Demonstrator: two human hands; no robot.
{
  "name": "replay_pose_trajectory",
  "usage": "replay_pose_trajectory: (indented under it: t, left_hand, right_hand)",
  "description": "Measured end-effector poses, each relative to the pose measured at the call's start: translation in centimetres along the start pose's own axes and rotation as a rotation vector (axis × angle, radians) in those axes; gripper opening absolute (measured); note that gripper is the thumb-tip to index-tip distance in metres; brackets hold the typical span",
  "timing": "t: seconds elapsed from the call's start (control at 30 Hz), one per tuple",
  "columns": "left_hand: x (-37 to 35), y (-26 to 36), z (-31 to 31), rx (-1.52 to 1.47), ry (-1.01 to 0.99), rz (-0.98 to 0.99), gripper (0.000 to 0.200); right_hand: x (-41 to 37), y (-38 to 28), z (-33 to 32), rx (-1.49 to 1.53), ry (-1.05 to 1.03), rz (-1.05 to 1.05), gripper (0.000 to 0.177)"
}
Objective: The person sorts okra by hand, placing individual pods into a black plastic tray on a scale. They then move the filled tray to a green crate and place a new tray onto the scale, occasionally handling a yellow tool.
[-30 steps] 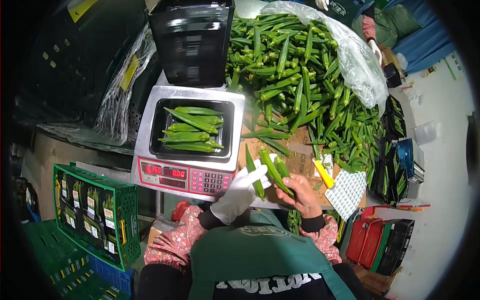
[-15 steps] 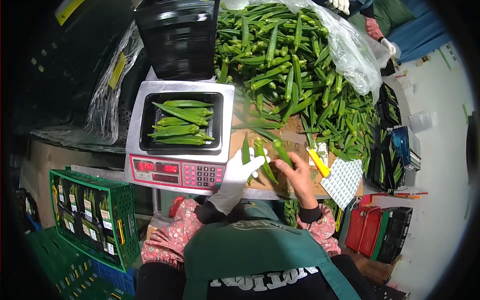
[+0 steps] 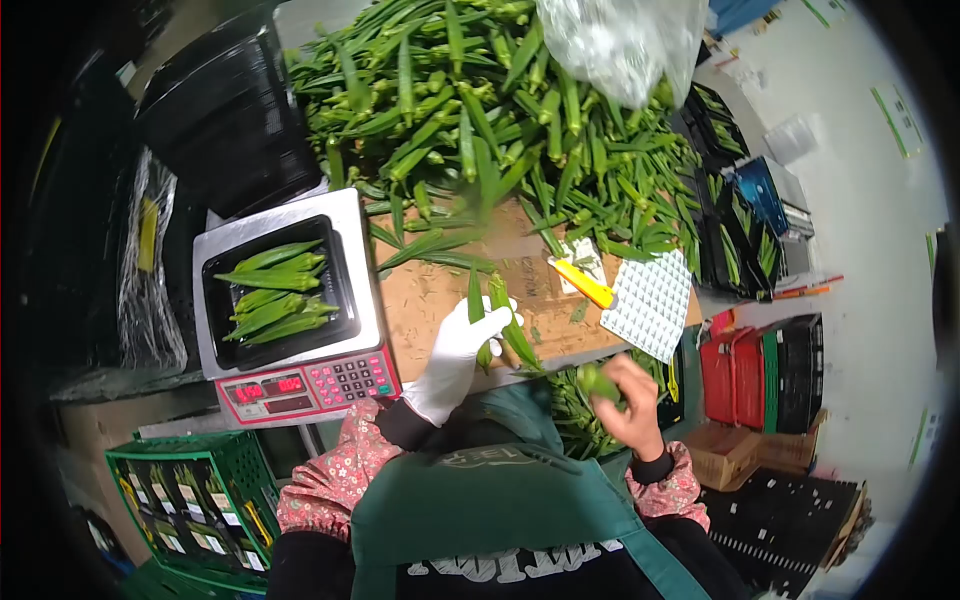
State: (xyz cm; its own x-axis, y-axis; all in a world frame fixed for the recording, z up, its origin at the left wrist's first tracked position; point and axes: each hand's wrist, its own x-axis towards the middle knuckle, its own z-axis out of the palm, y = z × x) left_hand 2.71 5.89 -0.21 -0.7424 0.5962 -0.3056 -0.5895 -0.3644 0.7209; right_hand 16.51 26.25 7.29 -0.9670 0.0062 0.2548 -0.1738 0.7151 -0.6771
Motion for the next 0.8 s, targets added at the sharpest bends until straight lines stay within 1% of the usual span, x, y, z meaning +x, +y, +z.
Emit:
replay_pose_trajectory:
  t: [0.03, 0.1, 0.2, 0.23, 0.3, 0.33, 0.37, 0.43, 0.47, 0.5, 0.57, 0.63, 0.67, 0.7, 0.73, 0.8]
  left_hand:
    - [0.1, -0.1, 0.3, -0.006, -0.023, -0.019, 0.029]
    - [0.0, 0.1, 1.4, -0.029, -0.042, -0.074, 0.028]
    - [0.0, -0.2, 2.3, -0.093, -0.043, -0.135, 0.027]
    - [0.0, -0.3, 2.3, -0.115, -0.037, -0.153, 0.027]
    - [0.5, -1.0, 0.9, -0.049, -0.083, -0.154, 0.026]
    - [0.6, -1.1, 0.5, -0.018, -0.102, -0.15, 0.026]
    - [0.5, -0.9, 0.5, -0.039, -0.088, -0.148, 0.026]
    - [-0.1, -0.2, 1.0, -0.083, -0.059, -0.152, 0.027]
    - [-0.3, -0.2, 1.1, -0.09, -0.048, -0.155, 0.028]
    - [-0.4, -0.2, 1.2, -0.098, -0.04, -0.157, 0.03]
    - [-0.6, 0.3, 1.7, -0.121, -0.031, -0.154, 0.035]
    - [-1.5, 1.4, 2.4, -0.153, -0.023, -0.154, 0.041]
    - [-1.3, 0.8, 1.8, -0.086, -0.053, -0.092, 0.046]
    - [-0.8, -0.4, 0.9, -0.019, -0.083, -0.032, 0.053]
    - [-0.5, -1.0, 0.4, 0.047, -0.113, 0.027, 0.06]
    - [-0.5, -1.9, 1.1, 0.069, -0.041, 0.165, 0.074]
  right_hand:
    - [0.0, 0.0, -0.1, -0.134, 0.017, 0.025, 0.023]
    - [1.2, 0.2, 1.2, -0.056, 0.092, -0.033, 0.026]
    - [2.9, -0.7, 3.8, -0.013, 0.047, -0.066, 0.032]
    - [2.8, -0.8, 3.7, -0.05, 0.038, -0.082, 0.034]
    - [2.5, -1.0, 3.4, -0.122, 0.014, -0.121, 0.037]
    - [1.2, -0.1, 3.2, -0.003, 0.048, -0.126, 0.035]
    - [0.5, 0.2, 2.6, 0.137, 0.083, -0.121, 0.027]
    - [-1.0, 0.1, 2.2, 0.499, 0.139, 0.268, 0.018]
    - [-0.4, 0.5, 2.5, 0.376, 0.179, 0.288, 0.013]
    - [0.1, 1.3, 3.1, 0.269, 0.187, 0.347, 0.014]
    - [1.1, 3.0, 4.8, 0.213, 0.137, 0.302, 0.017]
    - [2.2, 1.4, 6.0, 0.753, 0.018, 0.628, 0.023]
    - [2.2, 1.4, 6.8, 0.866, -0.055, 0.672, 0.029]
    - [2.8, 0.1, 7.0, 0.952, -0.068, 0.757, 0.029]
    - [2.9, 0.0, 7.5, 1.013, -0.067, 0.771, 0.029]
    - [2.9, 0.2, 8.4, 1.095, -0.036, 0.778, 0.027]
